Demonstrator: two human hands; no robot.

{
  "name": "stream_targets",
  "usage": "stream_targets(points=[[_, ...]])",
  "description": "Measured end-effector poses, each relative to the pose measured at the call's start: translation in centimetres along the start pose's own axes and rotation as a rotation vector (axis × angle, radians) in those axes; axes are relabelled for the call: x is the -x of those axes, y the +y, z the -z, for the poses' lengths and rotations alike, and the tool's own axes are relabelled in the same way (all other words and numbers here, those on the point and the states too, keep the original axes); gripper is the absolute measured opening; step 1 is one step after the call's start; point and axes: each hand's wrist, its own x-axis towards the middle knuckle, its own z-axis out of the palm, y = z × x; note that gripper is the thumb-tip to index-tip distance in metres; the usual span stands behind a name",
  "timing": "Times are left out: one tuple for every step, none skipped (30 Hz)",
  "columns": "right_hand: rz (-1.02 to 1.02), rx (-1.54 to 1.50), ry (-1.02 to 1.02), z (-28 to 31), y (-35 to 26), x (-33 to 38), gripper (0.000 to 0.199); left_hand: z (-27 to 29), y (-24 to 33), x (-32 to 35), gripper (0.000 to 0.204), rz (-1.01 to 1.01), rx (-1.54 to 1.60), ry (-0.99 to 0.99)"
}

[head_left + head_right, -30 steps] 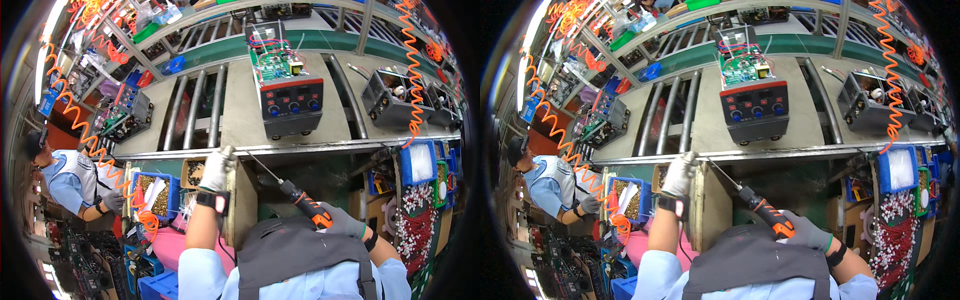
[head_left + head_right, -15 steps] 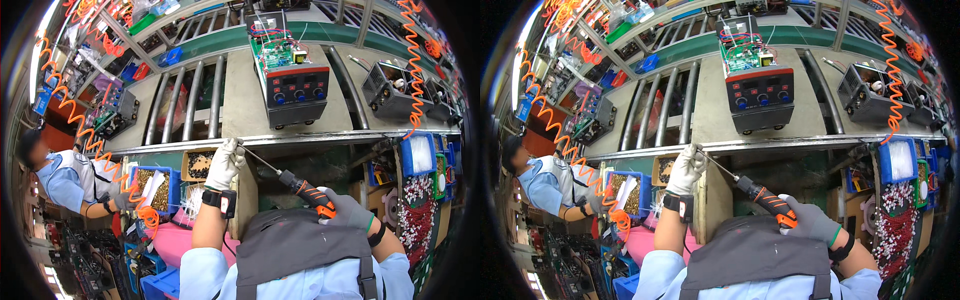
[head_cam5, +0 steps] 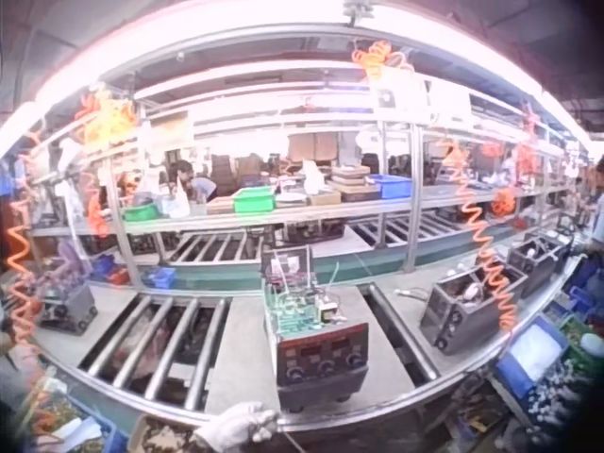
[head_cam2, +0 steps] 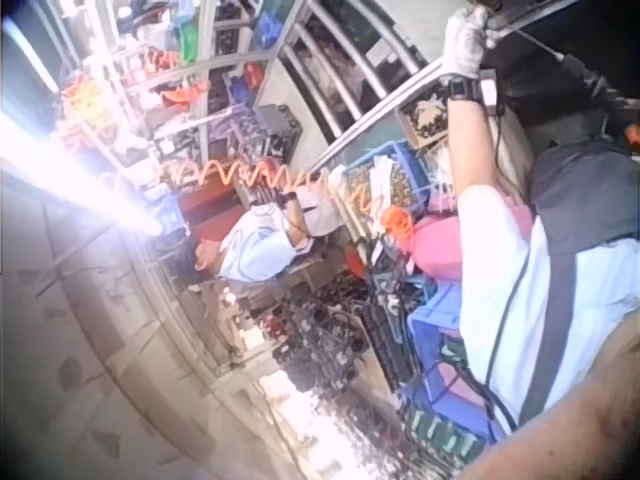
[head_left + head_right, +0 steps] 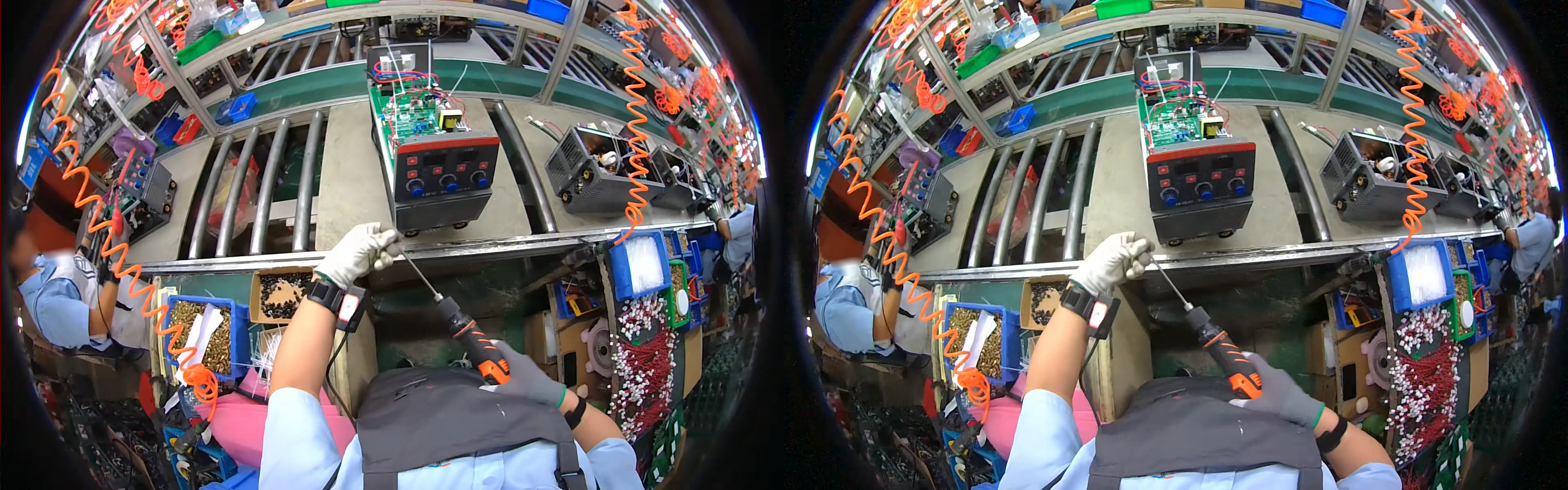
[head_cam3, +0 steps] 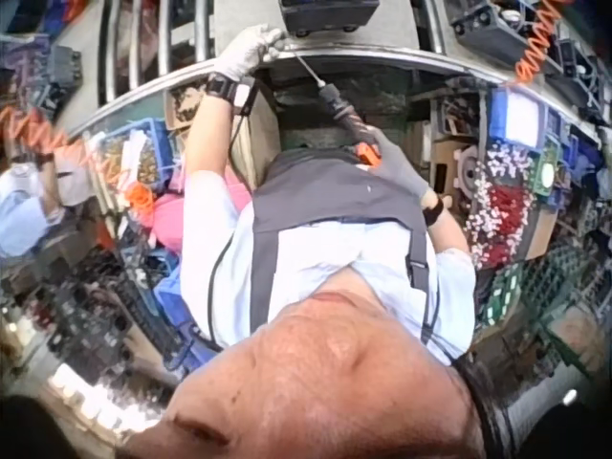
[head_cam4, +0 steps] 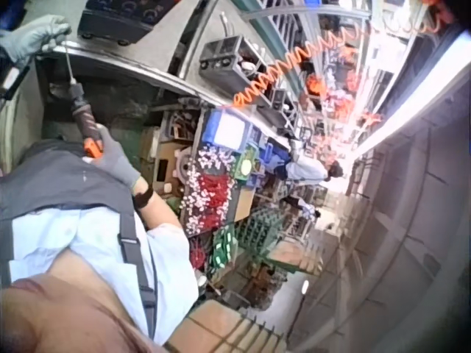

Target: Assembling and wiring internal components of electronic power supply units on an assembly line.

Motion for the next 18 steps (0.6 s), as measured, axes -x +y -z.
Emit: stream_targets(points=[[0.036, -0.128, -0.020, -0.9, 0.9, -0.5, 0.078, -0.4, 0.0, -0.9, 0.024, -0.029, 0.068, -0.047], [0.165, -0.250, 0.007, -2.0, 2.5, -1.7, 0.076, -1.0, -0.2, -1.9, 0.025, -0.052, 0.130, -0.096], [0.079, -0.353, 0.015, -2.2, 1.1, -2.1, 0.074, -1.7, -0.4, -2.3, 0.026, -0.060, 0.091, -0.078], [-0.008, -0.455, 0.019, -2.3, -1.2, -2.6, 0.073, -2.6, -0.8, -2.6, 0.027, -0.069, 0.053, -0.056], [-0.093, -0.561, 0.024, -2.4, -2.7, -3.0, 0.072, -3.3, -1.2, -2.9, 0.029, -0.076, 0.010, -0.034], [-0.112, -0.605, 0.041, -2.5, -3.3, -3.2, 0.070, -3.5, -1.5, -3.2, 0.027, -0.062, -0.052, 0.015], [-0.096, -0.563, 0.058, -2.6, -3.2, -3.5, 0.070, -3.3, -1.7, -3.2, 0.027, -0.088, -0.078, -0.007], [-0.080, -0.521, 0.073, -2.8, -2.8, -3.9, 0.070, -3.1, -1.4, -3.5, 0.028, -0.098, -0.098, -0.009], [-0.078, -0.481, 0.084, -3.1, -2.4, -4.2, 0.070, -3.0, -1.6, -3.4, 0.029, -0.097, -0.109, -0.007], [-0.074, -0.476, 0.088, -3.3, -2.4, -4.3, 0.070, -3.0, -1.6, -3.3, 0.030, -0.119, -0.161, -0.002], [-0.069, -0.470, 0.092, -3.4, -2.5, -4.5, 0.070, -3.0, -1.3, -3.3, 0.031, -0.141, -0.213, 0.003], [-0.070, -0.466, 0.094, -3.7, -2.5, -4.7, 0.070, -3.0, -1.3, -3.1, 0.033, -0.158, -0.263, 0.010], [-0.070, -0.474, 0.092, -3.8, -2.4, -4.9, 0.070, -2.8, -1.3, -3.0, 0.033, -0.155, -0.271, 0.010], [-0.070, -0.483, 0.090, -3.9, -2.4, -5.1, 0.070, -2.5, -1.3, -2.9, 0.033, -0.152, -0.278, 0.011], [-0.071, -0.493, 0.090, -4.0, -2.4, -5.3, 0.070, -2.2, -1.3, -2.9, 0.033, -0.148, -0.287, 0.010], [-0.076, -0.515, 0.079, -4.1, -2.7, -5.4, 0.067, -1.8, -1.5, -3.1, 0.034, -0.176, -0.254, -0.013], [-0.088, -0.627, 0.032, -4.3, -2.9, -5.2, 0.065, -1.6, -1.6, -3.1, 0.033, -0.169, -0.286, 0.026], [-0.095, -0.739, -0.007, -4.2, -3.0, -5.1, 0.064, -1.8, -1.3, -3.2, 0.033, -0.167, -0.321, 0.057]])
